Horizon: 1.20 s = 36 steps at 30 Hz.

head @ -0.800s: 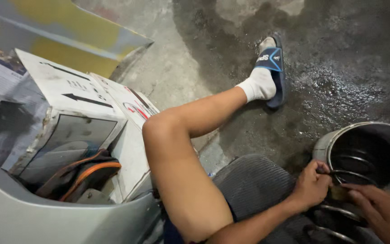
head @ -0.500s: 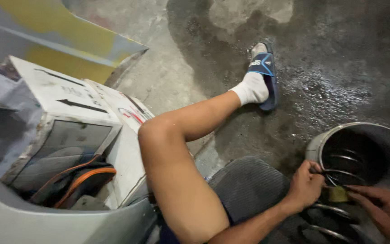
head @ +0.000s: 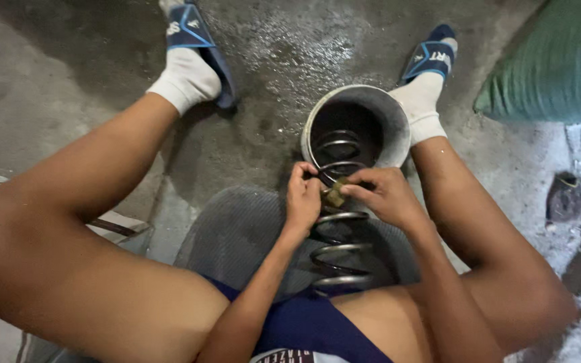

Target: The person sits on the floor and scrubs a metal coil spring from a shock absorber with a small sponge, repeatedly dipping the sponge into a bucket of water beside them while working around the spring's coils.

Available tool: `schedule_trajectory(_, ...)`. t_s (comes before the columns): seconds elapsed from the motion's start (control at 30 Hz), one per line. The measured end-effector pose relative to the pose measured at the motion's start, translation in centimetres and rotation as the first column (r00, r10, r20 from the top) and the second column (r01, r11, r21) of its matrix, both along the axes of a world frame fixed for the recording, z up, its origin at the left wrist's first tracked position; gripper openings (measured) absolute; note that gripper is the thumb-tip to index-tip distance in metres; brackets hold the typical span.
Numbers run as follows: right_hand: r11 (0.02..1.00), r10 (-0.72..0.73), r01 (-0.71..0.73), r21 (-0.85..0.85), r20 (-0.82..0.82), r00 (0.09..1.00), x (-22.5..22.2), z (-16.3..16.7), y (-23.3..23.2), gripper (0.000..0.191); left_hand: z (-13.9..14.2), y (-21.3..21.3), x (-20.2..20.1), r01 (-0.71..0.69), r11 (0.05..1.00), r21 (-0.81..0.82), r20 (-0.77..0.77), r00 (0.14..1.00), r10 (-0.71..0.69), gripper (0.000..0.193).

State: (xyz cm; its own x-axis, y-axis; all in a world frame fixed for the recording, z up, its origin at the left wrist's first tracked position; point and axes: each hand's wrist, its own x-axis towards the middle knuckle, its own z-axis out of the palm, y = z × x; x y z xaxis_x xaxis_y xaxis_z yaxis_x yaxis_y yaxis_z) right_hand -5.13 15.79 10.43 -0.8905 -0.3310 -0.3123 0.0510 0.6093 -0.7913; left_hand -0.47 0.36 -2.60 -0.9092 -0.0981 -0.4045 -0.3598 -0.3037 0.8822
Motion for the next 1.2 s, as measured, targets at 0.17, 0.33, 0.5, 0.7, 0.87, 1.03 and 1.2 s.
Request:
schedule_trajectory(0.17,0.986,-0.044,0.073,0.151,-0.186,0.982,0.4,-0.3,-0.2,0.036,-0.5,-0.3,0.1,-0.014,1.0,0.016,-0.088,0.996,0.015,0.018)
schedule_trajectory(0.33,0.986,-0.108,0.121,0.116,-0.113,0.988,0.7,-0.7,-0.1,0.032,1.1,-0.5,-0.1,0.011,0.991,0.131,0.002,1.0,-0.011,0.016)
schedule_trajectory(0.5,0.989,-0.144,0.138,-0.056,-0.128,0.981,0.8,-1.3,0.3,0.02,5.9,-2.6,-0.1,0.124,0.979,-0.161,-0.137,0.98,-0.146,0.02)
schedule_trajectory(0.7,0.983,-0.115,0.136,-0.124,0.161,0.98,1.1,-1.9,0.9,0.042,9.0,-4.7,-2.1,0.227,0.867,-0.444,-0.366,0.837,-0.407,0.029)
schedule_trajectory(0.87,0.968,-0.137,0.138,-0.208,0.02,0.99,1.4,-2.4,1.1,0.048,9.5,-6.8,-2.0,0.307,0.835,-0.457,-0.273,0.845,-0.461,0.017)
schedule_trajectory(1.03,0.949,-0.274,0.26,-0.18,-0.057,0.96,2.0,-2.9,0.9,0.043,8.8,-7.9,-1.4,0.482,0.768,-0.422,-0.052,0.832,-0.552,0.015)
schedule_trajectory(1.2,0.802,-0.545,0.513,-0.306,-0.027,0.838,2.5,-3.4,0.3,0.037,8.2,-5.7,-1.0,0.301,0.877,-0.376,-0.249,0.878,-0.408,0.011)
